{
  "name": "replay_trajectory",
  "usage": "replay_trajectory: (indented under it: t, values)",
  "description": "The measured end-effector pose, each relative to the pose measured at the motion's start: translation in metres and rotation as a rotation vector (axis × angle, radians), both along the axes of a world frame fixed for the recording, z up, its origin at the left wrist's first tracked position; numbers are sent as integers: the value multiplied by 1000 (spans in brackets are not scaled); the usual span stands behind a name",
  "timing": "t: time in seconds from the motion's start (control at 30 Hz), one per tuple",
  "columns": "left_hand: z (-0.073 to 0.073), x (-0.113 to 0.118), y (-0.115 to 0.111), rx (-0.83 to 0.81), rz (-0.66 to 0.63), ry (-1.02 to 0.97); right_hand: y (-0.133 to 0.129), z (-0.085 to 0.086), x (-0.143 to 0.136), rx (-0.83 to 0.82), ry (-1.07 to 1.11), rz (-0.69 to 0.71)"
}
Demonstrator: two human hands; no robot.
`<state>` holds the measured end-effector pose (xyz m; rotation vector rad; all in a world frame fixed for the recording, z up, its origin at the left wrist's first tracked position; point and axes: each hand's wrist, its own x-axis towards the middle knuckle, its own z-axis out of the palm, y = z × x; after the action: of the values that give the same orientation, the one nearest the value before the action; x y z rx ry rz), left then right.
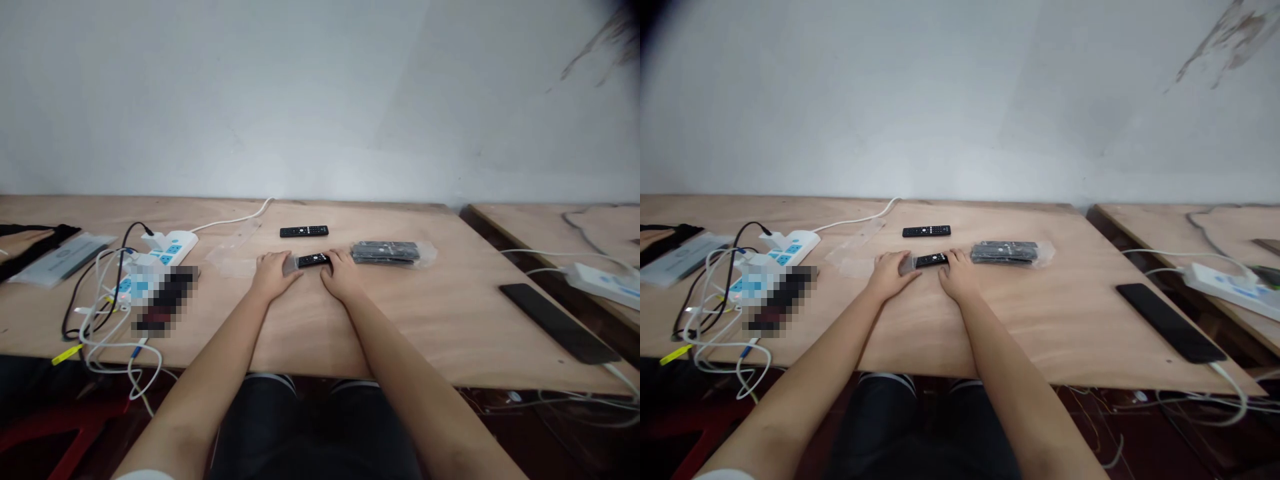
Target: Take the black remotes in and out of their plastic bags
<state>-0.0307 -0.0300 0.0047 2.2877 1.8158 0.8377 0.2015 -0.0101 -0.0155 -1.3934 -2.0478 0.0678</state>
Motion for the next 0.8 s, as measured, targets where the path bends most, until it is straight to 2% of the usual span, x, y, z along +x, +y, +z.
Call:
replay_trajectory:
  t: [0.4, 0.7, 0.8]
  values:
    - [4, 0, -4, 17, 29, -9, 1, -1, -1, -20, 34, -20]
    - [-1, -2, 1, 36, 91, 48, 1, -2, 0, -16, 64, -2]
    - [-1, -3, 2, 30, 67, 42, 3, -3, 0, -22, 76, 7]
